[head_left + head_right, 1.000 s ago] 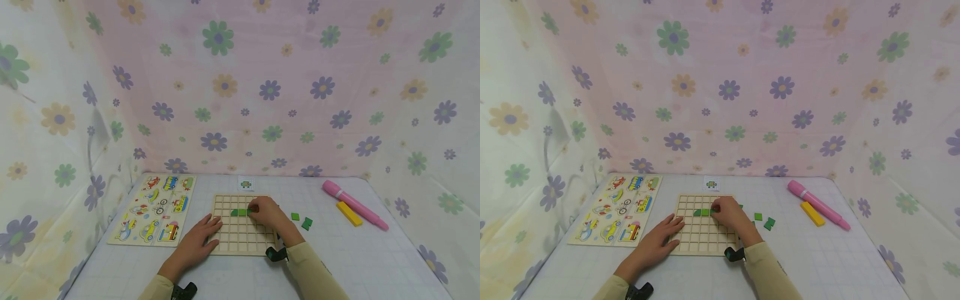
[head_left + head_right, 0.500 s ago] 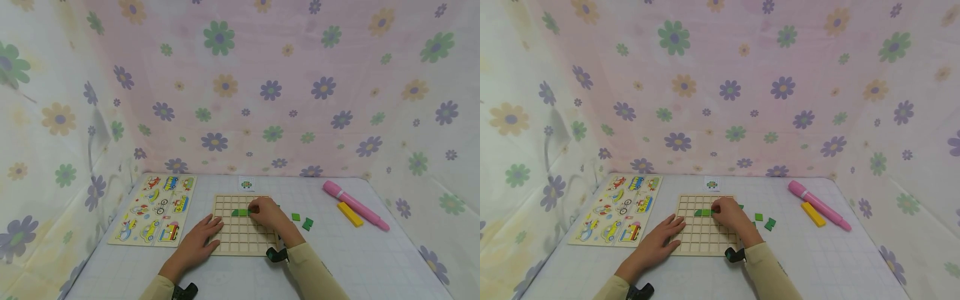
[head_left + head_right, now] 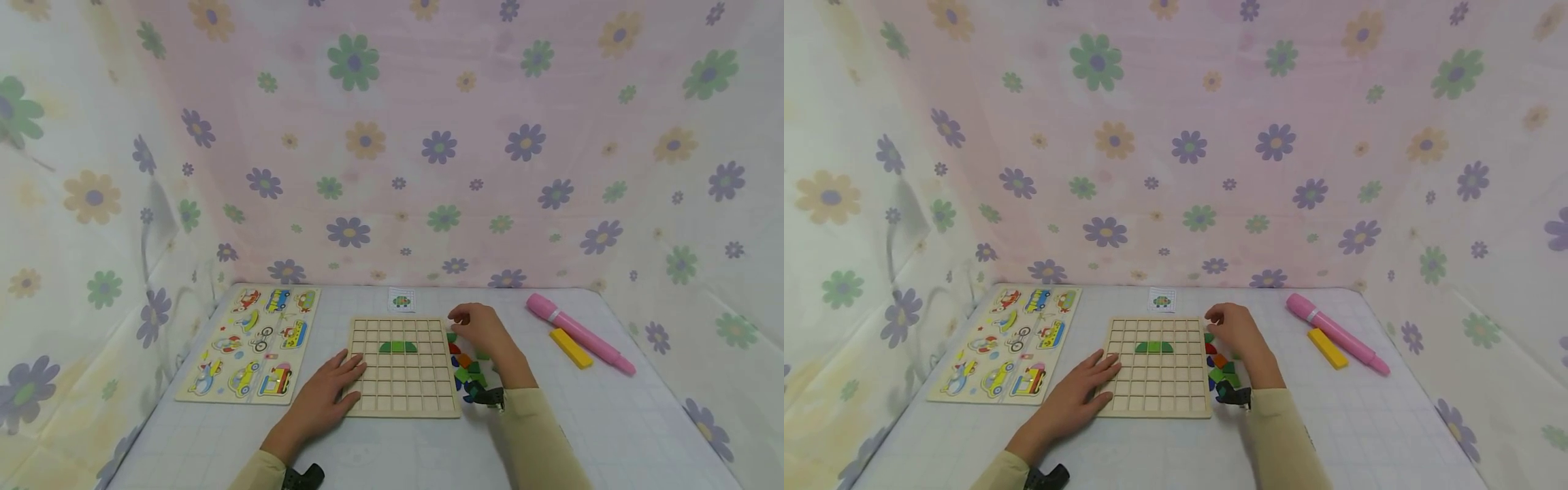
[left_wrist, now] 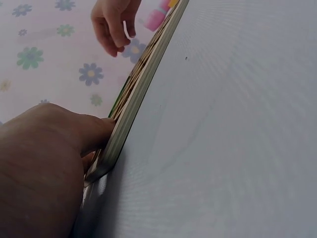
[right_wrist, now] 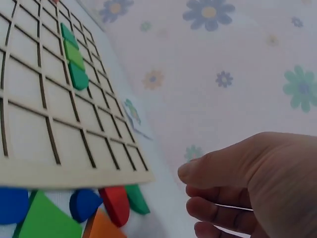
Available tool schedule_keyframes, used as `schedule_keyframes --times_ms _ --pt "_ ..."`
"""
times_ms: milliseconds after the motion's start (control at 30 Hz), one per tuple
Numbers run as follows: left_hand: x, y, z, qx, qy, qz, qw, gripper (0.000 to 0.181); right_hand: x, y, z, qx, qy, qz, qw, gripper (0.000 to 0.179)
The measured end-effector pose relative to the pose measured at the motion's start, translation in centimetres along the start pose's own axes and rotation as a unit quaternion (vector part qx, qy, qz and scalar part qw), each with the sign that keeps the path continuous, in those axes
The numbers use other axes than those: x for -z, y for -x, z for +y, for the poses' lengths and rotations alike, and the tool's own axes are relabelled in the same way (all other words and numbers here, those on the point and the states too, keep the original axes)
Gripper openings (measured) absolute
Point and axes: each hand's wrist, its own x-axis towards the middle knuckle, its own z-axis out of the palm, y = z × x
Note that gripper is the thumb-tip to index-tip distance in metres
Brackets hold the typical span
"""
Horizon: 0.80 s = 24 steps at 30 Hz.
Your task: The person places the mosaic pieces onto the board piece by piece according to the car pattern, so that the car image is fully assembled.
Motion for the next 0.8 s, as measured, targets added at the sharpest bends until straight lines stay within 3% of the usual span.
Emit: schedule_keyframes --times_ms 300,800 --pt "-0.3 -0.1 -0.3 -0.001 -0.017 -0.003 0.9999 0.055 -0.8 -0.6 1.7 -0.028 0.024 -0.050 0.9981 0.022" --pt "-0.3 -0.1 -0.2 -0.002 -0.021 -0.005 0.9998 0.055 -1.0 -0.6 2.1 -0.058 0.034 -0.055 0.9962 0.019"
